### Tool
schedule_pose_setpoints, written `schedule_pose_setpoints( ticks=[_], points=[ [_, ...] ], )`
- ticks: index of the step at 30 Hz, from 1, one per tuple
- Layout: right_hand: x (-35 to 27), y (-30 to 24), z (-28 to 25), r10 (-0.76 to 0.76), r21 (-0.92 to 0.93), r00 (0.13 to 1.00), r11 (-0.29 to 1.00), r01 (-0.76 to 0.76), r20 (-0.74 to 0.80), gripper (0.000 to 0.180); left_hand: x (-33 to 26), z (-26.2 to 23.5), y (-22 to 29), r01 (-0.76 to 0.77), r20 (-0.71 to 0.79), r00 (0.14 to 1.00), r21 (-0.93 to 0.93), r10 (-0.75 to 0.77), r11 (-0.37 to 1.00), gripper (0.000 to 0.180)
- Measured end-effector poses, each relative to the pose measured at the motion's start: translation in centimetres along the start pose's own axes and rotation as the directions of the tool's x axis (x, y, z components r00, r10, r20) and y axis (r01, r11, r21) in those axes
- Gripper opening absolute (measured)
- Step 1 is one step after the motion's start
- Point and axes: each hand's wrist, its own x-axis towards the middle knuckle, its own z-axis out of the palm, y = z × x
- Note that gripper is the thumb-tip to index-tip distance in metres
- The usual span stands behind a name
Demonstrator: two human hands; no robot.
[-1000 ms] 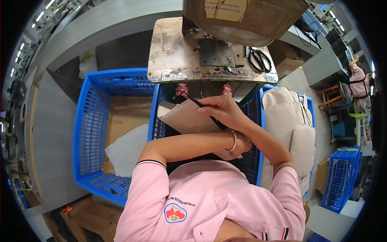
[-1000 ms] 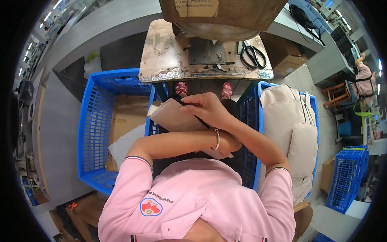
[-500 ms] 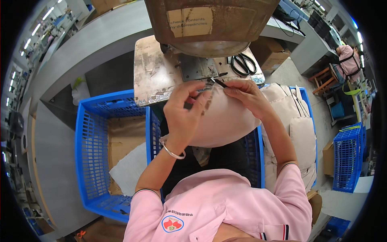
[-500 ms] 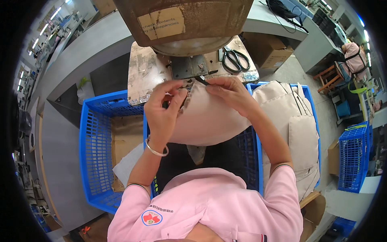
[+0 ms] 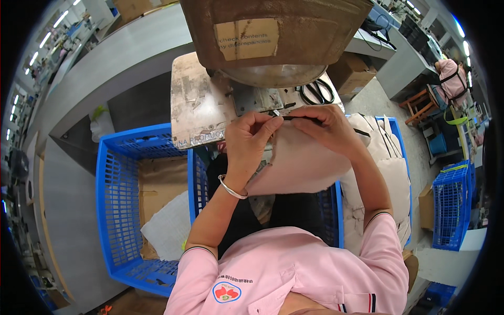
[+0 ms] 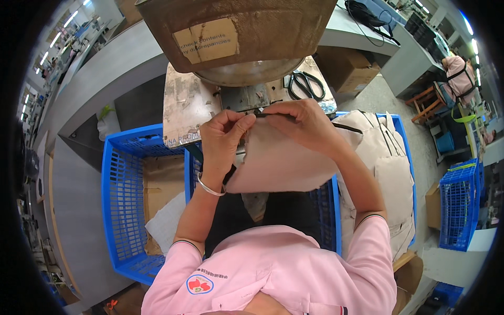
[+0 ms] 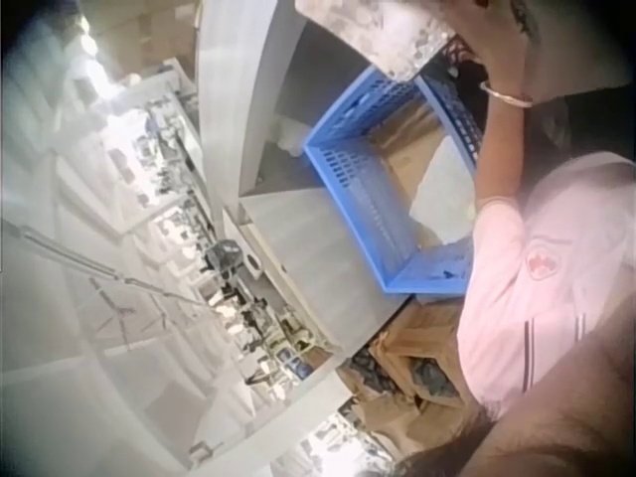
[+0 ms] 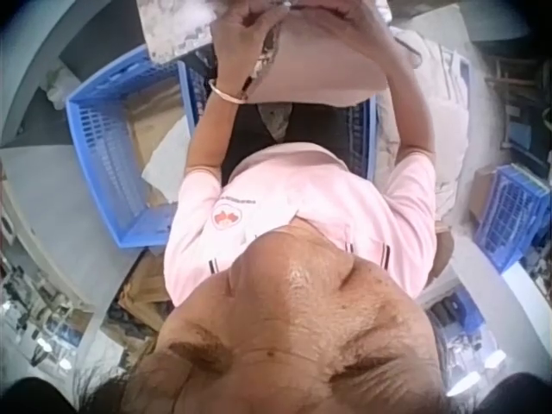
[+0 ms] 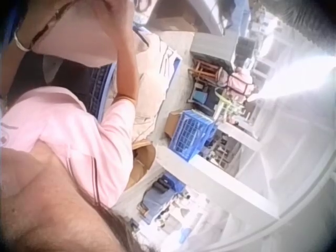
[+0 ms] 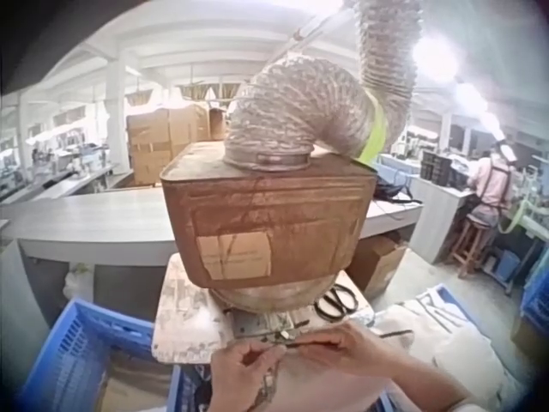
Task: The person is assembling or preparing components of a bag using a sewing machine and manual manipulation.
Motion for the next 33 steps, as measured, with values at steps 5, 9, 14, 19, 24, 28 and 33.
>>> schedule_pose_setpoints(
  ticks=[5, 9, 14, 19, 24, 28, 33],
  points=[
    [1.2, 2.4, 0.0, -0.005, 0.019, 0.996, 1.000, 0.007, -0.093, 0.018, 0.1, -1.2, -1.9, 0.063, -0.206, 0.972, -0.223, -0.110, 0.973, 0.019],
    [2.3, 5.1, -1.2, 0.105, 0.305, 0.982, 0.951, -0.053, -0.157, 0.018, -0.7, -3.1, -3.0, 0.053, -0.214, 0.972, -0.221, -0.101, 0.974, 0.030],
    [2.7, 6.1, 0.2, 0.105, 0.367, 0.989, 0.928, -0.061, -0.101, 0.018, -1.5, -2.6, -4.2, 0.130, -0.018, 0.990, -0.216, -0.137, 0.968, 0.031],
    [1.1, 3.0, 2.0, 0.122, 0.584, 0.983, 0.792, -0.178, 0.135, 0.015, -2.1, -1.3, -2.9, 0.119, 0.124, 0.988, -0.274, -0.088, 0.954, 0.032],
    [-0.1, 0.8, 6.3, 0.091, 0.901, 0.978, 0.381, -0.210, 0.190, 0.017, -4.1, -2.4, -1.2, 0.202, 0.305, 0.947, -0.323, -0.100, 0.924, 0.029],
    [-0.2, 0.6, 6.8, -0.079, 0.889, 0.974, 0.428, -0.160, 0.213, 0.015, -4.7, -4.3, -0.9, -0.087, 0.289, 0.942, -0.279, 0.170, 0.956, 0.020],
    [3.2, 7.5, 3.2, -0.050, -0.351, 0.907, 0.930, -0.111, -0.417, 0.018, -7.4, -8.4, 2.3, -0.136, 0.036, 0.986, -0.372, 0.161, 0.918, 0.013]
  ],
)
